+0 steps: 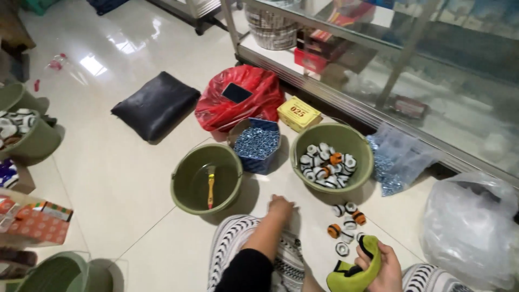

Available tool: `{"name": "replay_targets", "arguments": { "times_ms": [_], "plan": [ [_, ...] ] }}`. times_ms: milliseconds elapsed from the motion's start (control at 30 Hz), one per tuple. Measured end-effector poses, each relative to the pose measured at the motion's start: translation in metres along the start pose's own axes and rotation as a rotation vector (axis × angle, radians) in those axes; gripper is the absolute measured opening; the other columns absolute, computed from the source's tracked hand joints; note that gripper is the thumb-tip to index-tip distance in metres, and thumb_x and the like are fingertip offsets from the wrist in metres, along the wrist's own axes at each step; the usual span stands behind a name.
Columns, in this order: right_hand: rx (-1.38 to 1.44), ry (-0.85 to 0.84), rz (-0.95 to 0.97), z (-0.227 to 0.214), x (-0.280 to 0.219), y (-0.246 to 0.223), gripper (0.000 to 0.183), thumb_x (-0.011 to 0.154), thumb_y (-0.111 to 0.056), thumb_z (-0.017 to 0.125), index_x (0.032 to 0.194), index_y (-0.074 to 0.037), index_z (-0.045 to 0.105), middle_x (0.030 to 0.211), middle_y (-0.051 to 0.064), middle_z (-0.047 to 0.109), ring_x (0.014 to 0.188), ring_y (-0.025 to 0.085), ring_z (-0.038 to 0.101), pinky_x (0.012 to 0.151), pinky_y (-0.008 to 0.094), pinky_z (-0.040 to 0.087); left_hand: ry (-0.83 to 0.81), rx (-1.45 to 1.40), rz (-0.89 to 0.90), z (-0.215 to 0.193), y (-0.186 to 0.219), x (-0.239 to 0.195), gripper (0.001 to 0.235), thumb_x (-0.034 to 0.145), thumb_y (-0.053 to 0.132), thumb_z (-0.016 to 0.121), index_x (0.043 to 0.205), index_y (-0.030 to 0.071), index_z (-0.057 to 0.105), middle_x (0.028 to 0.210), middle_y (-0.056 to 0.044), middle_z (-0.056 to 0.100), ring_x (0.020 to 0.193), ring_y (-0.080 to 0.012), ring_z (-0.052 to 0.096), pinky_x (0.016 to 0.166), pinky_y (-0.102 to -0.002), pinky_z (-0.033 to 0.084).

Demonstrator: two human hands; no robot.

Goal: Assembling small circular hardware components by fitting white rings onto black and orange bases while seated on the floor.

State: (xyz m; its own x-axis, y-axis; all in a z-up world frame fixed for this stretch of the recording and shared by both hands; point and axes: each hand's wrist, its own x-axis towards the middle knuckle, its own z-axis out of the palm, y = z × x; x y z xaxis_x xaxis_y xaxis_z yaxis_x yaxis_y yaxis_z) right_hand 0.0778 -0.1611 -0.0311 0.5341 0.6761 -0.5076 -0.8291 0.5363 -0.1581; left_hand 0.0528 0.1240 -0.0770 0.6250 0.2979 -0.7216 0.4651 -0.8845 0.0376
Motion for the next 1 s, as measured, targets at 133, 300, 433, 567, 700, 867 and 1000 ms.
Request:
{"name": "replay_targets", "arguments": {
  "times_ms": [133,300,433,567,700,867,1000],
  "plan": [
    [-0.415,0.383,-0.018,0.024,0.006,0.005,0.014,0.079,-0.034,0.045,0.088,-0.024,0.047,0.071,0.004,0.047,0.041,0.012,0.034,0.033,0.024,0.026,0.01,0.096,0.294,0.017,0.044,0.01,0.057,0.082,0.032,0.029,0.136,0.013,0.024,0.121,-0.018,0.045,0.113,-0.0329,0.041,0.097,-0.047,0.022],
    [-1.342,0.303,-0.234,0.08,-0.001,0.008,0.022,0.082,-0.014,0.054,0.096,0.002,0.063,0.094,0.011,0.064,0.09,0.02,0.057,0.084,0.028,0.038,0.205,-0.86,0.26,-0.004,0.068,-0.088,0.052,0.091,0.042,0.027,0.114,-0.003,0.038,0.11,-0.026,0.037,0.094,-0.0419,0.047,0.085,-0.047,0.036],
    [-1.36,0.287,-0.446,0.06,0.023,0.014,0.024,0.077,-0.016,0.058,0.096,-0.002,0.062,0.101,0.009,0.064,0.093,0.016,0.056,0.086,0.026,0.038,0.298,-1.075,0.32,0.01,0.087,-0.093,0.039,0.091,0.041,0.03,0.092,0.006,0.048,0.085,-0.018,0.057,0.079,-0.0316,0.054,0.067,-0.04,0.039],
    [-0.937,0.381,-0.556,0.038,0.031,0.03,0.027,0.081,-0.009,0.055,0.106,0.001,0.053,0.096,0.015,0.057,0.082,0.023,0.053,0.071,0.03,0.042,0.011,-1.896,0.412,0.031,0.112,-0.077,0.031,0.095,0.038,0.028,0.083,0.012,0.042,0.051,-0.002,0.038,0.038,-0.0084,0.033,0.034,-0.018,0.025],
    [-1.127,0.277,-0.646,0.009,0.041,0.032,0.017,0.074,-0.011,0.063,0.088,-0.001,0.061,0.085,0.013,0.066,0.073,0.018,0.058,0.067,0.027,0.046,0.148,-1.947,0.185,0.04,0.12,-0.057,0.031,0.091,0.033,0.029,0.082,0.011,0.049,0.049,-0.007,0.045,0.036,-0.0123,0.041,0.031,-0.022,0.029],
    [-1.412,0.329,-0.722,0.018,0.03,0.037,0.013,0.071,-0.019,0.064,0.078,-0.008,0.063,0.081,0.003,0.066,0.08,0.014,0.059,0.077,0.022,0.04,0.169,-1.962,0.123,0.036,0.108,-0.058,0.038,0.088,0.04,0.03,0.078,0.01,0.052,0.053,-0.007,0.048,0.039,-0.0137,0.042,0.035,-0.024,0.03],
    [-1.49,0.119,-0.828,0.047,0.013,0.04,0.006,0.07,-0.01,0.062,0.072,-0.006,0.066,0.073,0.002,0.063,0.074,0.014,0.06,0.072,0.021,0.042,0.274,-1.669,0.171,0.027,0.101,-0.075,0.043,0.087,0.043,0.024,0.081,0.012,0.054,0.069,-0.005,0.056,0.064,-0.0142,0.051,0.062,-0.026,0.041]
  ]
}}
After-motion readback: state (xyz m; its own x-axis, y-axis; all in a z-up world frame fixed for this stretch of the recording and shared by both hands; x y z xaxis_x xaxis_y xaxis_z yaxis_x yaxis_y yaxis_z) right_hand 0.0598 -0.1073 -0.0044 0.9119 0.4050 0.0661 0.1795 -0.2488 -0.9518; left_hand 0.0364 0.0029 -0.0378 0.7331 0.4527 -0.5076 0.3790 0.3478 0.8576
